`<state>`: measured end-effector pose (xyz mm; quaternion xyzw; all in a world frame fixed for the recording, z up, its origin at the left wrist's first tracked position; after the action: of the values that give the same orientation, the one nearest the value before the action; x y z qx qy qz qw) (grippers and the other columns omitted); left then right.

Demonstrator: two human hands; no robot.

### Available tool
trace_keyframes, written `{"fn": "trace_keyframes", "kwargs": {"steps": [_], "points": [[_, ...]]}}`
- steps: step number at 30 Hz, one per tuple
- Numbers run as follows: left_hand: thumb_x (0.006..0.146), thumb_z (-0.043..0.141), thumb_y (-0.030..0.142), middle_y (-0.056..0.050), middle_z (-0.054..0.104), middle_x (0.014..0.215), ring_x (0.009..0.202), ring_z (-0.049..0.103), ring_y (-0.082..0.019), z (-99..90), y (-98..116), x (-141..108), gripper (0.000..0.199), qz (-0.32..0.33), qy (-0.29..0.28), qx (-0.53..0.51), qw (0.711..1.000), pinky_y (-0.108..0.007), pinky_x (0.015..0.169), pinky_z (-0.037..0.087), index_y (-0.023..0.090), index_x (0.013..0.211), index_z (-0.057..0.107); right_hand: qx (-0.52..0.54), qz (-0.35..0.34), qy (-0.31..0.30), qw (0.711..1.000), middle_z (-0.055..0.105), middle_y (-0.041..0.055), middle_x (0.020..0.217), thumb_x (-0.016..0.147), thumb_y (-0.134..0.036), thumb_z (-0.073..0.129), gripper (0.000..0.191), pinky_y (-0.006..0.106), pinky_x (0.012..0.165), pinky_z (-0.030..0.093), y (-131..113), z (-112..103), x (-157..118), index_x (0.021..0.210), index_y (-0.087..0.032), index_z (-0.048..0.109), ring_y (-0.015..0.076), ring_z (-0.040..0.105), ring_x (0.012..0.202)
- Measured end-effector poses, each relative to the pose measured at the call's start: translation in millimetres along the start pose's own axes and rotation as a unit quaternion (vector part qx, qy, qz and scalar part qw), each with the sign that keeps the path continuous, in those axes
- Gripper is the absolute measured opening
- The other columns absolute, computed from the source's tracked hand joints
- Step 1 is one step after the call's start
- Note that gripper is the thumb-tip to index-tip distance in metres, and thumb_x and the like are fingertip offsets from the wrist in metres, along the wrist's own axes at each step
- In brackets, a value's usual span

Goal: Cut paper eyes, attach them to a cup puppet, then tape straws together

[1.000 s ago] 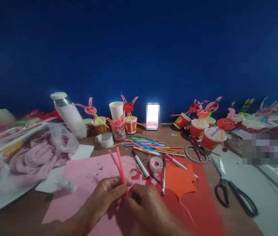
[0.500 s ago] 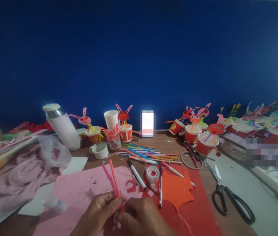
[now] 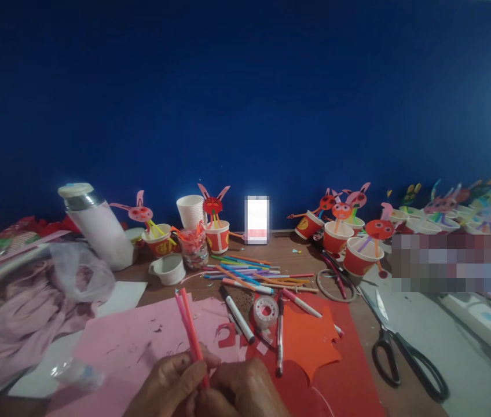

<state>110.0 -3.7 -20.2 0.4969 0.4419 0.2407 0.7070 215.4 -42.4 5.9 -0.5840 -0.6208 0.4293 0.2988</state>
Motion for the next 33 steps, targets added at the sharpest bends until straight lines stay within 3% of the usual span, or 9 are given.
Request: {"fn": "trace_keyframes", "kwargs": {"steps": [5,11,14,16,19,22,25,29,33], "points": [[0.064,0.062,0.053,0.004,0.045,0.041,0.039,0.041,-0.007,-2.7,2,1,0.04,0.021,0.009,-0.024,0.999,-0.017,0.037,0.029,0.013,0.062,0.058,-0.051,-0.043,0.045,0.997,0.063,-0.0004,0.062,0.076,-0.016,0.05,0.019,0.017,0.047,0.032,-5,-13,-7,0.071,-0.016,0.068,0.0085,0.051,0.052],[0.064,0.062,0.054,0.006,0.043,0.038,0.032,0.033,-0.005,-10.5,-7,8,0.043,-0.006,0.015,-0.051,0.999,-0.015,0.029,0.021,0.013,0.072,0.058,-0.146,-0.104,0.144,0.973,0.062,0.0004,0.065,0.082,-0.018,0.045,0.023,0.019,0.053,0.035,-10,-47,-8,0.07,-0.016,0.064,0.0097,0.053,0.057],[0.062,0.062,0.056,0.006,0.044,0.038,0.033,0.035,-0.006,-12.3,-8,10,0.046,0.007,0.024,-0.051,0.998,-0.015,0.03,0.023,0.013,0.076,0.058,-0.21,-0.11,0.201,0.95,0.063,0.0013,0.07,0.084,-0.019,0.044,0.023,0.019,0.057,0.038,1,-74,-1,0.072,-0.018,0.063,0.0107,0.056,0.063],[0.062,0.061,0.057,0.006,0.044,0.038,0.032,0.036,-0.006,-12.9,-7,10,0.047,0.024,0.03,-0.033,0.999,-0.015,0.03,0.024,0.012,0.075,0.058,-0.285,-0.064,0.281,0.914,0.065,0.0014,0.08,0.083,-0.019,0.045,0.018,0.018,0.064,0.04,13,-104,2,0.081,-0.02,0.063,0.0117,0.058,0.072],[0.064,0.06,0.057,0.005,0.044,0.038,0.033,0.036,-0.006,-12.6,-3,7,0.047,0.056,0.04,-0.01,0.998,-0.016,0.032,0.026,0.011,0.074,0.059,-0.322,-0.01,0.322,0.89,0.066,0.0044,0.085,0.083,-0.019,0.044,0.02,0.022,0.066,0.041,30,-147,8,0.088,-0.019,0.063,0.015,0.059,0.075],[0.064,0.061,0.056,0.006,0.043,0.039,0.035,0.036,-0.006,-12.8,2,3,0.045,0.082,0.066,0.003,0.994,-0.016,0.034,0.026,0.011,0.072,0.06,-0.366,0.031,0.332,0.869,0.065,0.0049,0.085,0.081,-0.021,0.044,0.021,0.024,0.063,0.04,41,-182,12,0.086,-0.02,0.065,0.0172,0.059,0.075],[0.063,0.06,0.056,0.006,0.042,0.039,0.035,0.036,-0.006,-12.3,6,3,0.044,0.093,0.074,0.014,0.993,-0.016,0.034,0.026,0.012,0.07,0.06,-0.413,0.049,0.312,0.854,0.064,0.0059,0.084,0.079,-0.022,0.046,0.021,0.026,0.062,0.037,46,-198,20,0.079,-0.02,0.067,0.0195,0.058,0.077],[0.063,0.059,0.058,0.005,0.042,0.038,0.033,0.035,-0.006,-11.1,6,7,0.045,0.089,0.057,0.025,0.994,-0.017,0.034,0.026,0.013,0.066,0.059,-0.454,0.034,0.252,0.854,0.065,0.004,0.081,0.077,-0.02,0.048,0.021,0.023,0.065,0.036,51,-192,34,0.076,-0.022,0.069,0.017,0.057,0.078],[0.064,0.059,0.056,0.005,0.043,0.04,0.035,0.037,-0.006,-13.1,5,7,0.044,0.105,0.084,0.018,0.991,-0.017,0.035,0.028,0.013,0.068,0.061,-0.476,0.026,0.21,0.854,0.065,0.0044,0.079,0.078,-0.021,0.048,0.022,0.024,0.07,0.036,57,-181,42,0.076,-0.021,0.07,0.0172,0.057,0.08]]}}
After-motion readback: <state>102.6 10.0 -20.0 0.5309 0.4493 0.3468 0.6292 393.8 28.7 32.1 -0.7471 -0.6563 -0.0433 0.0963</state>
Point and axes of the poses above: each hand's wrist, its own x-axis towards the middle knuckle, its own z-axis out of the palm, y = z × x, the point moved 5 cm from there along x, towards the middle knuckle
